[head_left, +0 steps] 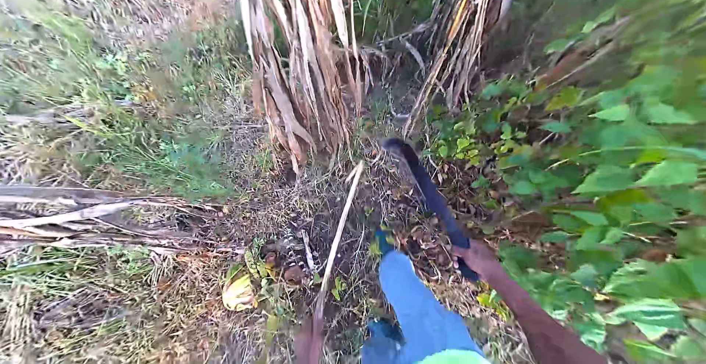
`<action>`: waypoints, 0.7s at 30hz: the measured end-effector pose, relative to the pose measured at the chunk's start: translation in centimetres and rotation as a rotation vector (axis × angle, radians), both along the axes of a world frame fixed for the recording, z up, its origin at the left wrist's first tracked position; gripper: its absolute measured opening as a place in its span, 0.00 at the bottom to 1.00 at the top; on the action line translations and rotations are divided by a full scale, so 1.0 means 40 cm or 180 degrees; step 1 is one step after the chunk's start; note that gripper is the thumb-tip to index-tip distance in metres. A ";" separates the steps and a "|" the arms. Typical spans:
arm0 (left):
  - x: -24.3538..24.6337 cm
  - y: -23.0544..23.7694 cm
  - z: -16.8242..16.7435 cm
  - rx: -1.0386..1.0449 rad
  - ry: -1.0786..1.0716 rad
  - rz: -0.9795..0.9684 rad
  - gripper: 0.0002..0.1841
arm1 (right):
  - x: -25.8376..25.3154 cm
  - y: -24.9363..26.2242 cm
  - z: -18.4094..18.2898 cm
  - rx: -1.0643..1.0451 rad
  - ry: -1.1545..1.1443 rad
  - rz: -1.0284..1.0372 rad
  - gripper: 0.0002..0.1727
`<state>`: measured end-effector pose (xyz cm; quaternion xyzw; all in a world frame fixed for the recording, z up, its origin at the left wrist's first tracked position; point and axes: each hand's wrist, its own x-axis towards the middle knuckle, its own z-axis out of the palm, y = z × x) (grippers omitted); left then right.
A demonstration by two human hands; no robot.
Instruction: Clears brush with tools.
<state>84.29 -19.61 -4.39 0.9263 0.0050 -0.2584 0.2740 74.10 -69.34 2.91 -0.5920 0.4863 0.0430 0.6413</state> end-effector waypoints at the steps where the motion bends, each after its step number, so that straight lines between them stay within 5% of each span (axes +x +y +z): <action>1: 0.097 -0.091 0.038 0.0059 -0.0158 -0.0287 0.35 | -0.008 0.000 -0.022 -0.0240 0.0018 0.0072 0.23; 7: 0.673 -0.548 0.324 0.0984 -0.0886 -0.1350 0.40 | 0.096 0.003 -0.232 -0.0951 0.1091 0.0416 0.31; 12: 1.097 -0.722 0.421 0.1489 -0.1560 -0.1129 0.38 | 0.442 -0.270 -0.325 -0.0660 0.1330 0.0720 0.27; 14: 1.198 -0.773 0.384 0.1417 -0.1714 -0.0919 0.37 | 0.612 -0.448 -0.359 -0.0727 0.1173 0.0723 0.25; 17: 1.189 -0.830 0.271 0.0906 -0.1382 -0.0688 0.35 | 0.837 -0.661 -0.413 -0.0889 0.1006 0.0599 0.24; 21: 1.142 -0.952 0.036 0.0867 -0.0453 -0.1293 0.38 | 1.065 -0.848 -0.421 -0.1112 0.0985 0.0283 0.26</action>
